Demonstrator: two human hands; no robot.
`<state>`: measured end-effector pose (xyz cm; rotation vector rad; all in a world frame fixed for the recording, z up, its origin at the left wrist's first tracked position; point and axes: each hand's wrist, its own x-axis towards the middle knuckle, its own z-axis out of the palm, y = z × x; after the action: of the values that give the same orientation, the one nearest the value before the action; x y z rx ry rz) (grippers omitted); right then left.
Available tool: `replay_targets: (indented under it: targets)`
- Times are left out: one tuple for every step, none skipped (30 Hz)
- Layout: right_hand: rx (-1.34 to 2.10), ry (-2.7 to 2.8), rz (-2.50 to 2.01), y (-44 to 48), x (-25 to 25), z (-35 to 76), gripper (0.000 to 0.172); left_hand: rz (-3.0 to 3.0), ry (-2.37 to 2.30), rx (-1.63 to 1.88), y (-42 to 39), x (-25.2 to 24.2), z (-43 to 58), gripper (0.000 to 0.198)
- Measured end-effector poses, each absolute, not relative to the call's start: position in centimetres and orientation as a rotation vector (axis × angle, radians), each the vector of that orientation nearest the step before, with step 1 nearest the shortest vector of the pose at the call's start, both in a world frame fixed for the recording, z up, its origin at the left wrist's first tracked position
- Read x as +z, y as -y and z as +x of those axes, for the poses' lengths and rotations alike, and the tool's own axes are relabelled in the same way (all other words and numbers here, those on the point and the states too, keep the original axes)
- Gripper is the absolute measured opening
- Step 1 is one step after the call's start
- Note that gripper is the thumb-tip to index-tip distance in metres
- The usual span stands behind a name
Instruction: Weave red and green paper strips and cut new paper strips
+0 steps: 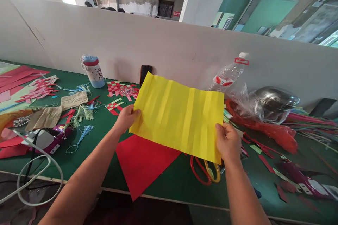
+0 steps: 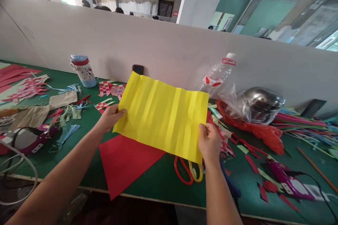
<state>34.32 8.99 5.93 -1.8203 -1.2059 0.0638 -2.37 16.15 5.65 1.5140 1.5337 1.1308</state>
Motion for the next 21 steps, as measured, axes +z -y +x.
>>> replay_targets:
  targets:
    - [0.078,1.22,-1.82,-9.0,5.8,34.3,0.048,1.514,-1.525,1.121,-16.0,5.6,-2.5,0.016]
    - [0.089,1.23,-1.82,-8.9,5.6,34.4,0.048,1.517,-1.522,1.108,-15.9,5.4,-2.6,0.015]
    - [0.1,1.238,-1.822,-8.8,5.4,34.4,0.048,1.523,-1.524,1.093,-15.8,5.3,-2.8,0.015]
    - [0.112,1.243,-1.825,-8.8,5.1,34.5,0.048,1.531,-1.532,1.075,-15.7,5.2,-2.9,0.015]
    - [0.126,1.247,-1.828,-8.7,4.9,34.6,0.048,1.541,-1.544,1.058,-15.7,5.1,-3.1,0.015]
    - [0.14,1.25,-1.833,-8.6,4.7,34.7,0.048,1.552,-1.559,1.039,-15.7,5.0,-3.2,0.017]
    - [0.155,1.253,-1.838,-8.6,4.5,34.9,0.047,1.563,-1.573,1.021,-15.6,4.8,-3.3,0.019]
    - [0.167,1.254,-1.843,-8.6,4.3,35.0,0.047,1.572,-1.585,1.004,-15.6,4.7,-3.4,0.021]
    - [0.176,1.253,-1.847,-8.6,4.2,35.2,0.046,1.58,-1.593,0.988,-15.6,4.6,-3.4,0.022]
    - [0.182,1.251,-1.851,-8.6,4.1,35.3,0.046,1.585,-1.598,0.973,-15.6,4.6,-3.3,0.022]
    - [0.187,1.247,-1.853,-8.6,4.0,35.3,0.045,1.588,-1.6,0.96,-15.5,4.5,-3.3,0.021]
    - [0.19,1.244,-1.854,-8.6,3.9,35.3,0.045,1.589,-1.602,0.95,-15.5,4.4,-3.2,0.021]
    - [0.194,1.241,-1.854,-8.6,3.9,35.3,0.044,1.587,-1.605,0.943,-15.5,4.4,-3.2,0.021]
    - [0.201,1.24,-1.852,-8.6,3.9,35.2,0.044,1.583,-1.609,0.937,-15.4,4.4,-3.1,0.021]
    - [0.21,1.24,-1.848,-8.6,3.9,35.1,0.044,1.577,-1.613,0.932,-15.4,4.5,-3.1,0.021]
    - [0.221,1.239,-1.843,-8.6,3.9,34.9,0.043,1.569,-1.616,0.927,-15.4,4.5,-3.2,0.021]
    - [0.231,1.236,-1.837,-8.6,3.9,34.7,0.043,1.56,-1.615,0.922,-15.4,4.6,-3.2,0.021]
    - [0.242,1.23,-1.832,-8.6,4.0,34.4,0.042,1.551,-1.612,0.917,-15.4,4.6,-3.3,0.021]
    - [0.253,1.222,-1.826,-8.7,4.0,34.2,0.041,1.54,-1.607,0.913,-15.4,4.5,-3.4,0.022]
    - [0.264,1.213,-1.821,-8.8,4.1,34.0,0.04,1.529,-1.603,0.911,-15.4,4.5,-3.5,0.024]
    - [0.277,1.203,-1.817,-8.9,4.1,33.8,0.04,1.516,-1.599,0.912,-15.4,4.3,-3.6,0.026]
